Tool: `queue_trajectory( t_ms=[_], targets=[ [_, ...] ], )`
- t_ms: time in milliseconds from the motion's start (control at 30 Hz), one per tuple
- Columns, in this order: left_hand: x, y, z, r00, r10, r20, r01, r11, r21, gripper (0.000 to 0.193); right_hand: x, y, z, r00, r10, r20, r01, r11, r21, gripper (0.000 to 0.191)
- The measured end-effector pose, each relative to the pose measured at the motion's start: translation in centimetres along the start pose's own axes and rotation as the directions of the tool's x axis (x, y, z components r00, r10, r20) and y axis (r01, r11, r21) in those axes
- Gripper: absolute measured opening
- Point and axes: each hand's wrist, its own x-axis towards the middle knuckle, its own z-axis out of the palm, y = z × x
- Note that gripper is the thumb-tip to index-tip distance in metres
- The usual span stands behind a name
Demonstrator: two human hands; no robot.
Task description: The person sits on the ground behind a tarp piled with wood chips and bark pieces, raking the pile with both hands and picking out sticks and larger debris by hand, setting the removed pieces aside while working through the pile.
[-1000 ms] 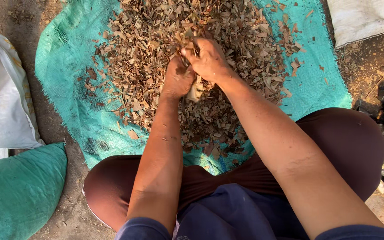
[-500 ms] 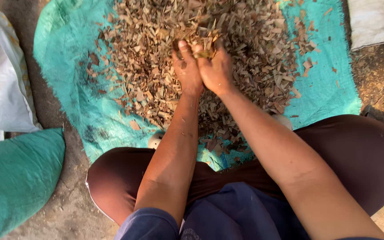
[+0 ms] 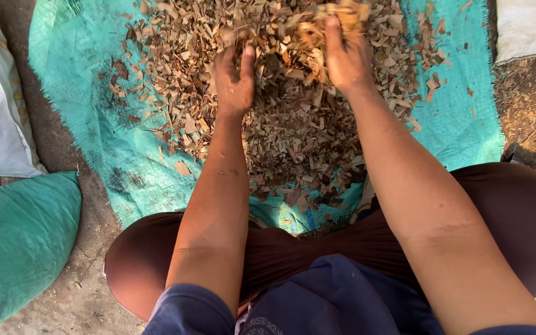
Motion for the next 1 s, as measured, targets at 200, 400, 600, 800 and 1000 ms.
queue_trajectory(
  t_ms=[200,400,600,800,1000],
  targets=[
    [-7.3,-0.8,2.9,0.587,-0.793,0.166,0.804,0.595,-0.003,0.093,-3.8,4.9,4.4,0.825,0.545,0.153,-0.566,0.793,0.225,0.083],
    [-5.4,-0.8,6.6,0.801,-0.569,0.185,0.597,0.733,-0.327,0.092,-2.3,3.1,7.5,0.88,0.428,0.207,-0.468,0.855,0.223,0.087],
    [2.8,-4.5,3.7,0.934,-0.326,0.147,0.355,0.894,-0.272,0.074,3.8,1.5,4.1,0.976,0.216,0.0,-0.192,0.869,0.455,0.063],
    [1.2,-10.7,0.5,0.636,-0.698,-0.329,0.765,0.626,0.151,0.098,6.8,9.9,0.4,0.785,0.084,-0.614,-0.094,0.995,0.015,0.064],
    [-3.0,-13.1,5.4,0.639,-0.762,-0.106,0.766,0.642,-0.003,0.089,6.6,13.7,4.5,0.873,0.288,-0.394,-0.273,0.957,0.096,0.07]
  ],
)
